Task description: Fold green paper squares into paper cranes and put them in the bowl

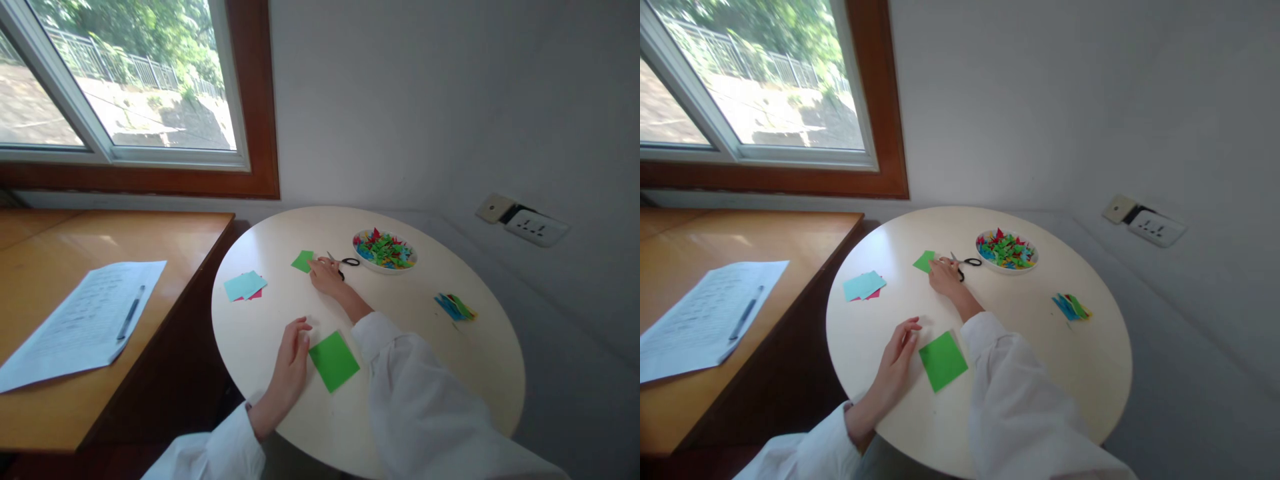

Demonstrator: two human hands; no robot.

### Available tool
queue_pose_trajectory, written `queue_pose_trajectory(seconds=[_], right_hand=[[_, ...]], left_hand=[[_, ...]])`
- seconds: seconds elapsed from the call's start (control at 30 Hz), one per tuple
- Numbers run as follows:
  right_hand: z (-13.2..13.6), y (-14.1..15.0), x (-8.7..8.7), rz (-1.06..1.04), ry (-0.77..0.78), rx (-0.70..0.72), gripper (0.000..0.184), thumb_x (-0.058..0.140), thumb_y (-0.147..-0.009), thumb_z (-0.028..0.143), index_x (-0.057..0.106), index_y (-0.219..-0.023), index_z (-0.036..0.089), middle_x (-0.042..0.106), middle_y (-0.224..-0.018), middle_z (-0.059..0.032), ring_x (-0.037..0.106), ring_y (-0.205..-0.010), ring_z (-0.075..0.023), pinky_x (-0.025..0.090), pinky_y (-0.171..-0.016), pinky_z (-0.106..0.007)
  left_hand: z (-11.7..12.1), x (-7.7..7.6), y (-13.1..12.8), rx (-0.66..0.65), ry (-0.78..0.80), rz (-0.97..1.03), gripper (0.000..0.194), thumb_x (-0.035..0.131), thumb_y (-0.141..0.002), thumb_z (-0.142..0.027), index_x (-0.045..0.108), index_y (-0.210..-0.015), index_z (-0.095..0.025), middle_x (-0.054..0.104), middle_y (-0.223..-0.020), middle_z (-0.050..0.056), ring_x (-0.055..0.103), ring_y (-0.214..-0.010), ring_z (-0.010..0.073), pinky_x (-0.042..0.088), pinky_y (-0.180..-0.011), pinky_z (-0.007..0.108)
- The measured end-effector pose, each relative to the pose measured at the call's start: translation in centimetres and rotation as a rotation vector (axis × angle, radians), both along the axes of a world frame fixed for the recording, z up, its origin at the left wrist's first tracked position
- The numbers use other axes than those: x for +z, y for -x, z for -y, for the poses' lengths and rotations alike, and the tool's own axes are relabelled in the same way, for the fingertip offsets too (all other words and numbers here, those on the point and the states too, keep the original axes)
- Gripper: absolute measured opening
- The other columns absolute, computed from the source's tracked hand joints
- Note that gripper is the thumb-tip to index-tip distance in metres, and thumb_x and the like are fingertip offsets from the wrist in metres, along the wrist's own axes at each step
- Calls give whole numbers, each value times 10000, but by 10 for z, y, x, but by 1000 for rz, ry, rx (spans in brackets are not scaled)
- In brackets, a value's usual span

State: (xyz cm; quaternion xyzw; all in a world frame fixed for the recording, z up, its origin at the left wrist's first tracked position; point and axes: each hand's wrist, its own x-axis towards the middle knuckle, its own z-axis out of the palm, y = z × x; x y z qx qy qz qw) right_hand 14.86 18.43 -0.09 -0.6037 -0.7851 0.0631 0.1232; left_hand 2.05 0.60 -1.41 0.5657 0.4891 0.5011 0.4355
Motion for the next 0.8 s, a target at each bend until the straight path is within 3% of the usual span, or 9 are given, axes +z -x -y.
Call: queue_pose_trajectory(seconds=[0.43,0.57,0.67,0.8], right_hand=[[3,-1,-5,93,-51,-70,413,339,-872,227,466,-1264,246,334,-1410,-102,271,-1279,-267,205,-1002,-468],[11,-7,-5,73,-65,-41,405,339,-877,229,475,-1258,248,353,-1408,-81,266,-1295,-244,208,-1013,-465],[16,-12,-5,39,-81,13,406,331,-877,218,473,-1258,227,373,-1403,-70,279,-1300,-211,219,-1018,-451],[9,-12,-5,22,-55,42,428,341,-886,232,404,-1307,181,351,-1425,-74,259,-1324,-176,192,-1048,-420]], left_hand=[[0,-1,-2,9,-22,-5,196,435,-847,-346,537,-931,-202,510,-1177,110,446,-1147,237,317,-989,421],[-3,-2,4,21,-95,-60,192,437,-845,-325,559,-928,-204,510,-1183,105,460,-1148,227,349,-978,406],[-23,2,29,58,-221,-229,220,421,-845,-288,573,-983,-207,536,-1164,103,480,-1140,218,348,-992,403],[-78,8,82,186,-283,-588,327,415,-837,-290,543,-1113,-170,466,-1294,145,424,-1218,261,329,-1010,438]])
